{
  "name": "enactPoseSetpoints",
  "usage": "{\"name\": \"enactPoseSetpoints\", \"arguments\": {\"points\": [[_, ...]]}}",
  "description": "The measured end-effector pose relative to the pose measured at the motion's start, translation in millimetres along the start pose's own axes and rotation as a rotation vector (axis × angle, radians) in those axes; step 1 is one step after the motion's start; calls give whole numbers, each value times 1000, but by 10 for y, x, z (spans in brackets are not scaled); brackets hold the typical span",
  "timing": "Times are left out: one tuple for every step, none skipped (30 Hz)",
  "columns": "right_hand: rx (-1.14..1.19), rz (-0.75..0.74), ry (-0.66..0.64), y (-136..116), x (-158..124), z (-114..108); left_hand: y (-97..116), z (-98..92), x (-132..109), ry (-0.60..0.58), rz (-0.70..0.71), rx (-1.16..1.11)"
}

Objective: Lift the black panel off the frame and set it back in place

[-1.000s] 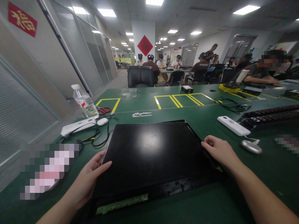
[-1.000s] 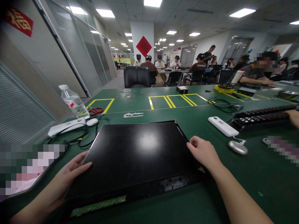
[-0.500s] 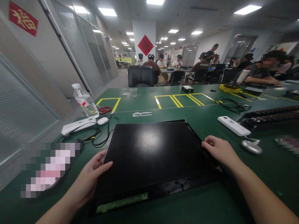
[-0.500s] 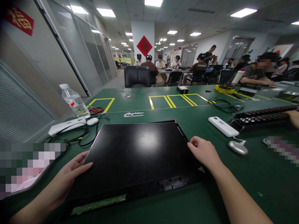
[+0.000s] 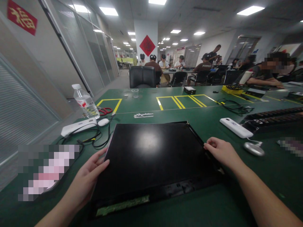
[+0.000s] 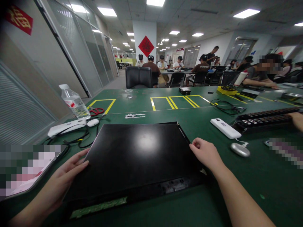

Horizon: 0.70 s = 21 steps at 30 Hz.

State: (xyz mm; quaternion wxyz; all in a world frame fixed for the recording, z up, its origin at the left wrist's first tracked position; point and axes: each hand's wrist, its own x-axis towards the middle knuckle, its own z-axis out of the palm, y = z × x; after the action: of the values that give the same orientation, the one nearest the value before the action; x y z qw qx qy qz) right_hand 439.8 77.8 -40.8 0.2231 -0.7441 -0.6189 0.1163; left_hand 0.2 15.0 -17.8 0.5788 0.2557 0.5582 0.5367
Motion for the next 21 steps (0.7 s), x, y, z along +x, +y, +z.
{"name": "enactPoseSetpoints", "arguments": {"points": [[4, -4, -5, 2, 3, 0, 5, -8, 4, 7, 11, 6], [5, -4, -8, 4, 5, 0, 8, -21, 10, 20, 30, 18], [4, -1, -10, 5, 7, 0, 7, -40, 18, 35, 52, 38], [3, 5, -14, 6, 9, 2, 1, -64, 28, 42, 75, 67], [4, 13, -18, 6, 11, 3, -8, -92, 42, 44, 99, 100], [6, 20, -22, 7, 12, 6, -19, -124, 57, 44, 122, 134], [10, 25, -26, 8, 13, 9, -32, -155, 75, 42, 143, 168], [17, 27, -28, 10, 15, 13, -46, -185, 95, 46, 166, 202], [24, 28, -26, 14, 17, 17, -59, -212, 115, 54, 192, 238], [32, 26, -21, 20, 19, 22, -71, -236, 135, 68, 216, 275], [41, 26, -16, 27, 22, 28, -83, -256, 156, 81, 235, 314], [52, 26, -14, 35, 25, 33, -95, -275, 176, 88, 250, 350], [63, 30, -15, 44, 28, 37, -107, -292, 197, 90, 261, 380], [73, 35, -19, 51, 31, 41, -122, -309, 217, 89, 271, 405], [81, 41, -23, 58, 34, 43, -139, -327, 237, 89, 281, 428], [86, 45, -26, 62, 36, 44, -159, -345, 256, 89, 290, 453], [91, 46, -27, 65, 37, 43, -181, -362, 274, 96, 297, 479], [97, 44, -25, 64, 38, 41, -204, -380, 291, 104, 301, 510], [104, 40, -22, 62, 38, 38, -226, -396, 308, 111, 303, 542], [112, 37, -20, 58, 38, 34, -246, -410, 323, 115, 305, 573], [122, 37, -19, 52, 38, 29, -262, -423, 338, 115, 310, 603]]}}
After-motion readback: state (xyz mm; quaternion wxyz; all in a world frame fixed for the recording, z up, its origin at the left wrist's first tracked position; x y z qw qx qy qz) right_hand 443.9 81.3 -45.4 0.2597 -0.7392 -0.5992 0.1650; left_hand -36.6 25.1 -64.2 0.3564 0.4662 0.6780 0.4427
